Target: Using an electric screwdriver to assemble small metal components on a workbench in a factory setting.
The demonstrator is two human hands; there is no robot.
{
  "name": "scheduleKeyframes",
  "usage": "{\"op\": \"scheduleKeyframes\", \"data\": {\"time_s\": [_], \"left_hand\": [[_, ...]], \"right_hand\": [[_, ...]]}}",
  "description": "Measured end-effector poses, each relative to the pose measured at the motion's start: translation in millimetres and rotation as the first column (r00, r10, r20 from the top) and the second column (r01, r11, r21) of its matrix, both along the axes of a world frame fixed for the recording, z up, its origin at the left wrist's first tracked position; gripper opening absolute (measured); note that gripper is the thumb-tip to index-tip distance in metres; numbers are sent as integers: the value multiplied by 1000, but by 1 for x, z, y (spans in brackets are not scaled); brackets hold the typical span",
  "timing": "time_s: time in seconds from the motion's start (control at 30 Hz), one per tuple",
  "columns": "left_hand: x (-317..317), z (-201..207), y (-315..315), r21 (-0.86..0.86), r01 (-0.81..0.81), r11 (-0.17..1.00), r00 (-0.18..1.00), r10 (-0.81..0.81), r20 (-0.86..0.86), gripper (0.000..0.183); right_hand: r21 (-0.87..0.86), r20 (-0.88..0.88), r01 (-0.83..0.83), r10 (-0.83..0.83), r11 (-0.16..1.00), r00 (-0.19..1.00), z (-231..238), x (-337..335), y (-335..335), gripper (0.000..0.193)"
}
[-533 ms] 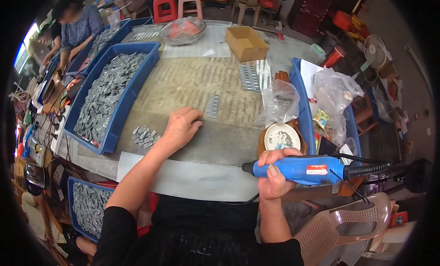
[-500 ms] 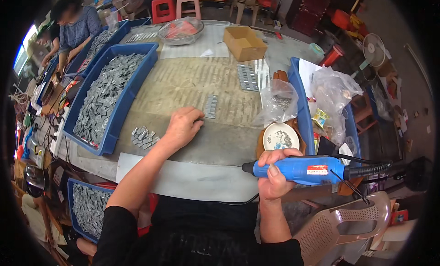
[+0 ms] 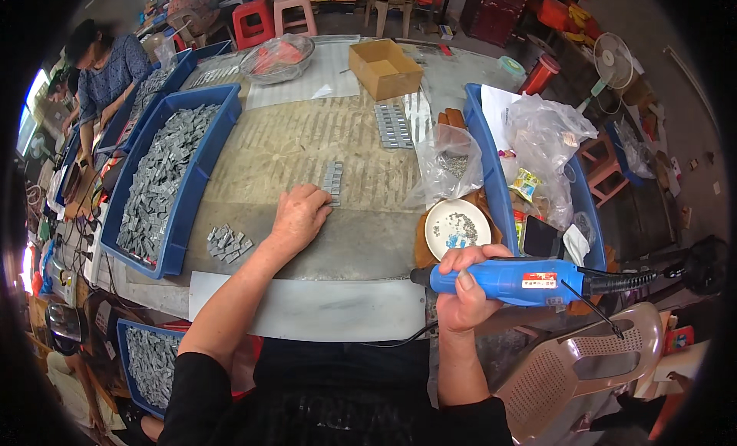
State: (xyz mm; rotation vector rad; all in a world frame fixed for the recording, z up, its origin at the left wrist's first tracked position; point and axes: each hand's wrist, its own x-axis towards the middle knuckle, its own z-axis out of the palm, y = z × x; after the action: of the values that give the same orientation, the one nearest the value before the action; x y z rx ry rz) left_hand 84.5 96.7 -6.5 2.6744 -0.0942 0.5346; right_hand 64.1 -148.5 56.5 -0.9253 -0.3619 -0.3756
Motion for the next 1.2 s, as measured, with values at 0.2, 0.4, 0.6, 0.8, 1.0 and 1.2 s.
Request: {"op": "scheduleKeyframes", "data": {"time_s": [0.2,0.4,0.6,0.8,1.0,1.2], "left_hand": [[-2,2,-4,-6,-10,1000,999,10,32,11],[-3,0,-7,14,13,1000,999,-14,33,11],[-16,3,-11,-51,44,998,999,-44,-4,10],[-31,10,-20,-108,69,992,995,-76,-70,11],[-40,14,-26,-126,84,989,991,-96,-92,11],[-43,15,-28,-137,88,987,990,-103,-100,12]], "right_hand": [[2,28,50,-50,999,998,0,4,-3,41],[-3,76,185,-184,983,980,4,14,-14,40],[18,114,336,-335,942,935,4,33,-23,36],[-6,84,403,-401,915,912,-3,48,-26,34],[-68,32,410,-408,910,912,-7,56,-17,35],[-95,-29,363,-367,927,930,-14,64,-14,34]]}}
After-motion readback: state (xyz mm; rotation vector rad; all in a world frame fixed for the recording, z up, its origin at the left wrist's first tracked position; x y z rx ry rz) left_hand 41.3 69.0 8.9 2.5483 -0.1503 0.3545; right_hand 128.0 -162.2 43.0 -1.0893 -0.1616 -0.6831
